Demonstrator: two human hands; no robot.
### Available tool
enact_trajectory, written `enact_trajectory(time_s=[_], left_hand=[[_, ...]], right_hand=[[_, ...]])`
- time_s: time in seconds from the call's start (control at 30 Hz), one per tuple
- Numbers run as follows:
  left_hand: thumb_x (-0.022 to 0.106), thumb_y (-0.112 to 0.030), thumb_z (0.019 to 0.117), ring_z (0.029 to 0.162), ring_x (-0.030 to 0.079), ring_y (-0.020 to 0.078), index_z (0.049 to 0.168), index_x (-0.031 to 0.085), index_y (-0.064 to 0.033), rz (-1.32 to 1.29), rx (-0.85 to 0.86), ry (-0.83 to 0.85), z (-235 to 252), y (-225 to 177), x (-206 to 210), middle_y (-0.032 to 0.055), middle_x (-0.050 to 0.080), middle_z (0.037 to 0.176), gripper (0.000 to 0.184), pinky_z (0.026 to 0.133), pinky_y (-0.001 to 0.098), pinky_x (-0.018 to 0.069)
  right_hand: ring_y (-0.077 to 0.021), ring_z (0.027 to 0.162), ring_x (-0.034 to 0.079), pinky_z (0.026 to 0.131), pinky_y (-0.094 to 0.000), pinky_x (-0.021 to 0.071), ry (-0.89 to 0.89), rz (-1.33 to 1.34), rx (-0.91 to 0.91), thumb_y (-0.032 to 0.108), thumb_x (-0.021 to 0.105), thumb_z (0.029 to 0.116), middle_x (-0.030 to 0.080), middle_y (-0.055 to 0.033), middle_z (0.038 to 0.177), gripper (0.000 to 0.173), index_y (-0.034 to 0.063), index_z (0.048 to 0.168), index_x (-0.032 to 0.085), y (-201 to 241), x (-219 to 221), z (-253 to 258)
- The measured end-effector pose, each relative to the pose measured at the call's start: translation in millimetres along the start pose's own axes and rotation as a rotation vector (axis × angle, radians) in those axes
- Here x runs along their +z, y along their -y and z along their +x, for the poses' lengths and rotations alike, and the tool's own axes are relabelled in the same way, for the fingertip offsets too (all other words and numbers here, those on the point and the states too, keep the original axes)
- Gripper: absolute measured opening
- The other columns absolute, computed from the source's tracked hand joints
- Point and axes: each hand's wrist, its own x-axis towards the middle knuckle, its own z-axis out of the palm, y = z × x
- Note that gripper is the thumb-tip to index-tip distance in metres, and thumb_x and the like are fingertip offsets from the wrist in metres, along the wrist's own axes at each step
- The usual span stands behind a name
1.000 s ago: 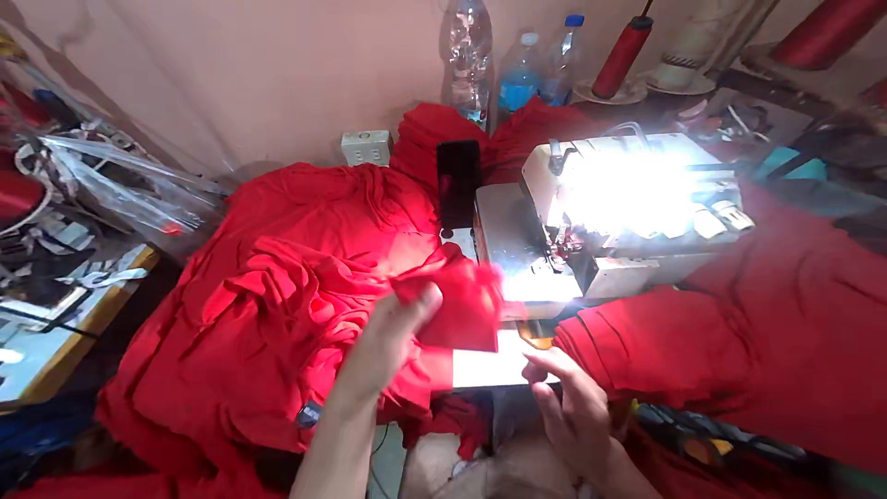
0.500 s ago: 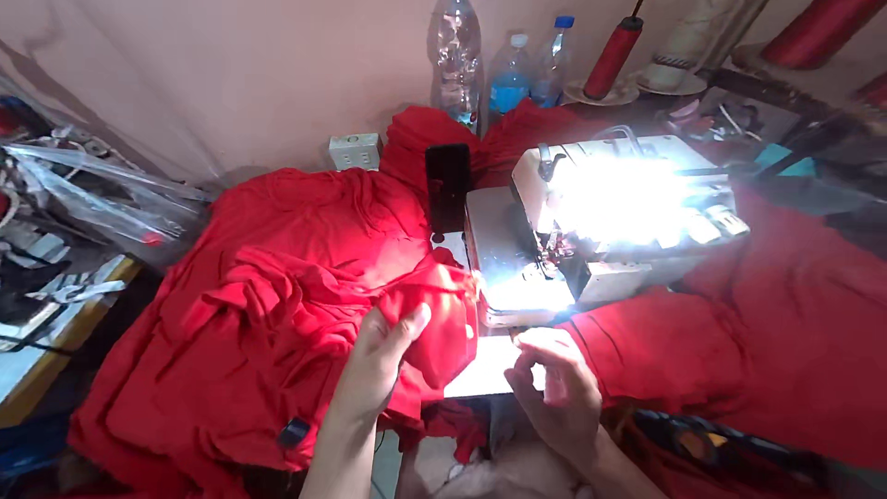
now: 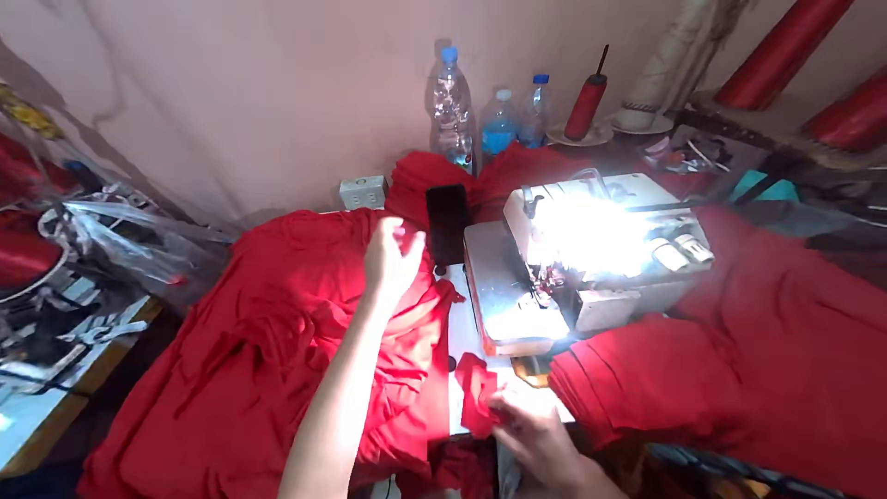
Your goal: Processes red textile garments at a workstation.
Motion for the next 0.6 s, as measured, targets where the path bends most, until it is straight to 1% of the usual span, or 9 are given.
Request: enact_trajectory(time_s=[0.03, 0.1, 0.17, 0.23, 0.27, 0.33, 0.4, 0.5, 0.6], left_hand=[[0.064, -0.03, 0.1001, 0.122, 0.057, 0.0479, 0.147, 0.041, 0.0049, 0.079, 0.002, 0.038, 19, -6, 15, 0.0323, 0.052, 0.14, 0.063, 0.098, 0.0625, 0.0486], [0.071, -0.039, 0.0934, 0.133, 0.042, 0.0571, 0.159, 0.027, -0.0033, 0.173, -0.06, 0.075, 58, -19, 51, 0.0343, 0.033, 0.155, 0.087, 0.097, 0.0725, 0.0425], [0.077, -0.049, 0.0874, 0.14, 0.033, 0.0581, 0.164, 0.009, -0.01, 0.285, -0.195, 0.158, 94, -31, 79, 0.0321, 0.012, 0.164, 0.11, 0.098, 0.0702, 0.0425], [0.085, -0.049, 0.079, 0.14, 0.035, 0.0579, 0.164, 0.001, -0.0081, 0.365, -0.294, 0.205, 113, -34, 101, 0.0313, 0.002, 0.166, 0.126, 0.097, 0.0653, 0.0477], [0.088, -0.044, 0.0757, 0.137, 0.04, 0.0563, 0.163, 0.002, -0.0061, 0.386, -0.327, 0.204, 118, -34, 108, 0.0311, 0.002, 0.166, 0.129, 0.095, 0.0624, 0.0506], [0.09, -0.038, 0.0744, 0.129, 0.05, 0.0517, 0.163, 0.007, -0.0043, 0.38, -0.362, 0.184, 121, -33, 116, 0.0306, 0.008, 0.165, 0.126, 0.091, 0.0565, 0.0542], [0.088, -0.04, 0.0763, 0.125, 0.054, 0.0492, 0.161, 0.012, -0.0031, 0.385, -0.369, 0.172, 119, -32, 116, 0.0311, 0.013, 0.163, 0.12, 0.09, 0.054, 0.0552], [0.085, -0.045, 0.0782, 0.123, 0.055, 0.0479, 0.16, 0.015, -0.0025, 0.408, -0.366, 0.147, 117, -30, 114, 0.0311, 0.016, 0.162, 0.116, 0.089, 0.0528, 0.0552], [0.086, -0.042, 0.0778, 0.125, 0.053, 0.0485, 0.16, 0.016, -0.0024, 0.394, -0.349, 0.106, 117, -29, 116, 0.0305, 0.016, 0.162, 0.115, 0.09, 0.0542, 0.0544]], right_hand=[[-0.0136, 0.078, 0.068, 0.077, -0.0235, 0.0548, 0.019, -0.035, 0.005, 0.013, 0.069, 0.0804, 0.071, -0.0077, 0.079, 0.012, 0.0046, 0.086, 0.075, -7, 5, -6], [-0.0143, 0.079, 0.068, 0.078, -0.0234, 0.0552, 0.001, -0.128, -0.014, 0.016, 0.068, 0.0839, 0.071, -0.0071, 0.079, 0.013, 0.0067, 0.087, 0.076, -13, 13, -12], [-0.0136, 0.077, 0.067, 0.077, -0.0203, 0.0538, -0.022, -0.162, -0.039, 0.015, 0.069, 0.0842, 0.069, -0.0068, 0.076, 0.01, 0.0065, 0.086, 0.075, -13, 14, -10], [-0.0135, 0.077, 0.066, 0.078, -0.0186, 0.0528, -0.025, -0.149, -0.047, 0.011, 0.069, 0.0836, 0.068, -0.0077, 0.076, 0.008, 0.0049, 0.086, 0.074, -13, 11, -9], [-0.014, 0.078, 0.066, 0.079, -0.0183, 0.0527, -0.023, -0.13, -0.042, 0.009, 0.069, 0.0831, 0.068, -0.0086, 0.077, 0.008, 0.0039, 0.087, 0.074, -13, 9, -8], [-0.014, 0.079, 0.066, 0.079, -0.0175, 0.0525, -0.022, -0.121, -0.037, 0.008, 0.069, 0.0826, 0.068, -0.0086, 0.078, 0.007, 0.0042, 0.087, 0.073, -14, 8, -9], [-0.0129, 0.078, 0.066, 0.078, -0.0165, 0.0523, -0.027, -0.135, -0.05, 0.008, 0.069, 0.0829, 0.068, -0.0077, 0.078, 0.007, 0.0049, 0.087, 0.074, -15, 9, -10], [-0.0117, 0.076, 0.064, 0.077, -0.0154, 0.0511, -0.044, -0.163, -0.076, 0.011, 0.068, 0.0856, 0.067, -0.0059, 0.076, 0.007, 0.0069, 0.086, 0.073, -16, 13, -12], [-0.0117, 0.075, 0.064, 0.076, -0.0158, 0.0516, -0.065, -0.174, -0.081, 0.013, 0.067, 0.0859, 0.067, -0.0059, 0.076, 0.008, 0.0072, 0.086, 0.073, -17, 13, -12]])
